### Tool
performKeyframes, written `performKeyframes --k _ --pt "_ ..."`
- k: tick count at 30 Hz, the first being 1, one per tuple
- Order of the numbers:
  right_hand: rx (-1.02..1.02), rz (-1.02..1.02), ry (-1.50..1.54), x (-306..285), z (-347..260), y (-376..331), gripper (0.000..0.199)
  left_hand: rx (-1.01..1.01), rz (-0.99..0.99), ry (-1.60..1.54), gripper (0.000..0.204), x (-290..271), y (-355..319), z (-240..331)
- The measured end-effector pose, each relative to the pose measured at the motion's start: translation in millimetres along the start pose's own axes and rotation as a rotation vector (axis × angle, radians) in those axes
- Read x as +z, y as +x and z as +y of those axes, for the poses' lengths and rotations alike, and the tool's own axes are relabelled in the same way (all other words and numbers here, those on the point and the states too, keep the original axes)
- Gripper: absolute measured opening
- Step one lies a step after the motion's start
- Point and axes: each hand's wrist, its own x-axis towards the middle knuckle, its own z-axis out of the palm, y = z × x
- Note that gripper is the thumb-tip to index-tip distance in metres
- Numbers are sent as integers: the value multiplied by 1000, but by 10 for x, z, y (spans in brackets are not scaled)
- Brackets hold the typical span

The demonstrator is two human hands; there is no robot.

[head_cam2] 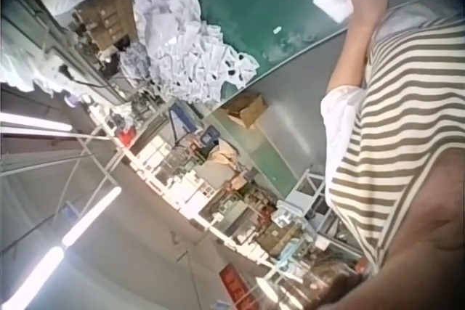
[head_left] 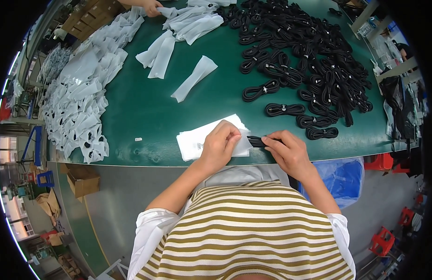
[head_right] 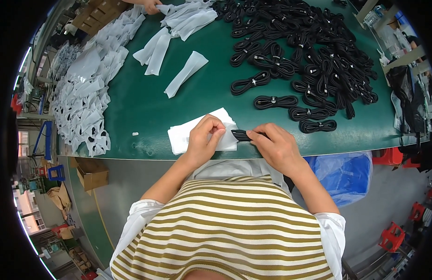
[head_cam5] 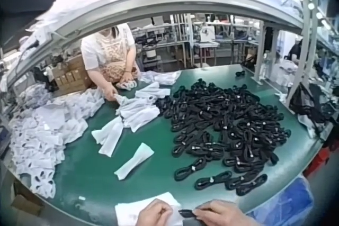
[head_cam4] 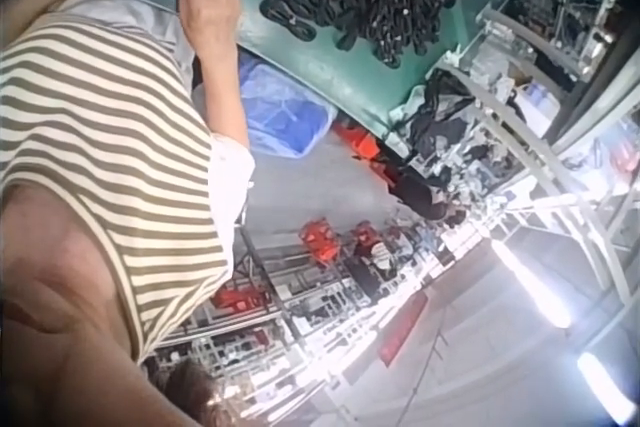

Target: Packaging black coiled cables into white protective sleeves at a factory workbench.

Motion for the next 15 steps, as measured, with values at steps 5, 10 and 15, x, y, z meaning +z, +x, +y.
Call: performKeyframes --k 5,10,15 --pt "564 -120 588 128 -7 -36 23 249 -64 104 11 -42 55 138" --pt "424 -35 654 256 -64 115 29 339 -5 224 13 -117 176 231" --pt "370 300 971 353 -244 334 30 183 72 17 8 -276 301 213"
